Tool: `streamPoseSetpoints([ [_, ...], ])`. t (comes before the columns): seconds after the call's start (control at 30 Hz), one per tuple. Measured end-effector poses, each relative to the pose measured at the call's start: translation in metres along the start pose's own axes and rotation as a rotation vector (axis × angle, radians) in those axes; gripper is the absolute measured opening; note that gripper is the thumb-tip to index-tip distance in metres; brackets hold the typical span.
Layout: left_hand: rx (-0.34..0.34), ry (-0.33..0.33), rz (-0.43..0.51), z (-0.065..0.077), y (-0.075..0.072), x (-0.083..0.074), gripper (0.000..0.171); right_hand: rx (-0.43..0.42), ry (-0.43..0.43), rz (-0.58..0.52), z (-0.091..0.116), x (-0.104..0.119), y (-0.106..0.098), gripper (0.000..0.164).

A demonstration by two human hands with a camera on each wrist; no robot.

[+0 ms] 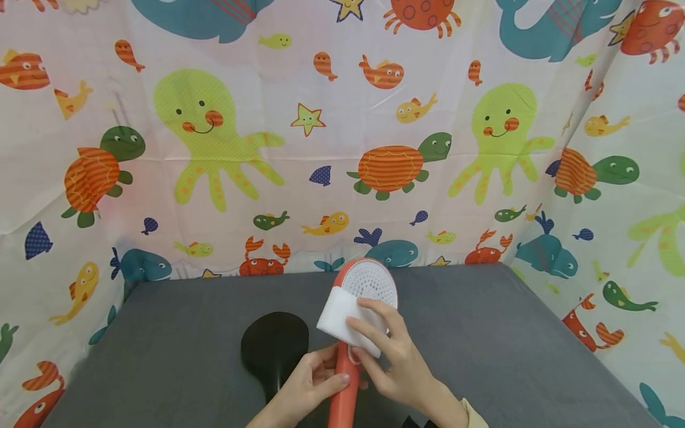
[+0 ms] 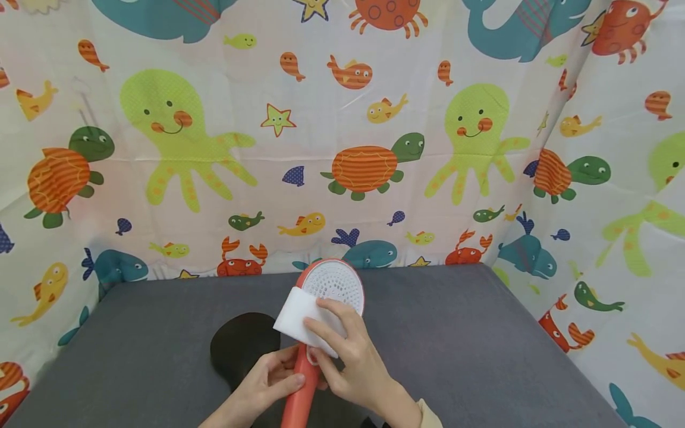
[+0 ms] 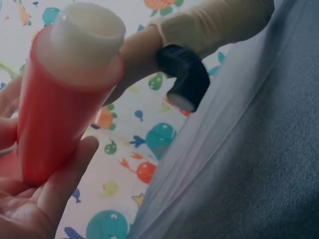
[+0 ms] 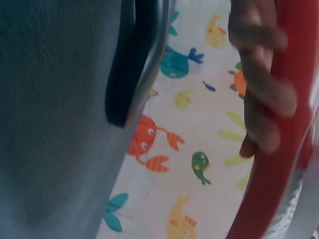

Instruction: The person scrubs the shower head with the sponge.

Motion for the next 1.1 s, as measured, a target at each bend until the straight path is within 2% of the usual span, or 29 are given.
streamPoseSetpoints([
  [0.1,0.074,0.005,0.043,-0.001,0.004,0.001,0.044,-0.043,0.011,0.07,-0.008,-0.006,-0.009,0.036],
  [0.2,0.117,0.018,0.032,0.0,0.007,0.001,0.045,-0.112,0.06,0.145,-0.014,-0.017,-0.023,0.039],
  [0.37,0.088,0.041,0.05,0.002,0.008,-0.002,0.044,-0.211,0.202,0.224,-0.008,-0.034,-0.043,0.048],
  [0.47,0.042,0.068,0.037,0.002,0.006,-0.005,0.043,-0.199,0.25,0.228,0.003,-0.035,-0.041,0.054],
  [0.57,0.002,0.073,0.004,0.003,0.003,-0.005,0.041,-0.141,0.228,0.192,0.013,-0.026,-0.029,0.043],
  [0.63,0.0,0.068,0.0,0.002,0.002,-0.003,0.041,-0.091,0.191,0.149,0.016,-0.018,-0.019,0.038],
  [0.8,0.092,0.096,0.063,0.001,0.006,0.0,0.041,-0.008,0.085,0.067,0.007,-0.001,-0.007,0.037],
  [0.93,0.157,0.122,0.098,0.0,0.01,-0.001,0.04,-0.026,0.06,0.114,-0.008,-0.004,-0.015,0.037],
  [1.1,0.134,0.134,0.084,0.003,0.009,-0.005,0.04,-0.103,0.069,0.205,-0.019,-0.009,-0.028,0.039],
])
Point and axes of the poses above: each hand's wrist, its own z-axis away from the middle knuckle, its own y-axis out of the palm, x = y × z, the point moved 4 cm from there along -z, towards the middle knuckle, and after that the axes turned 13 degrees about -z, right-handed, at the moved point
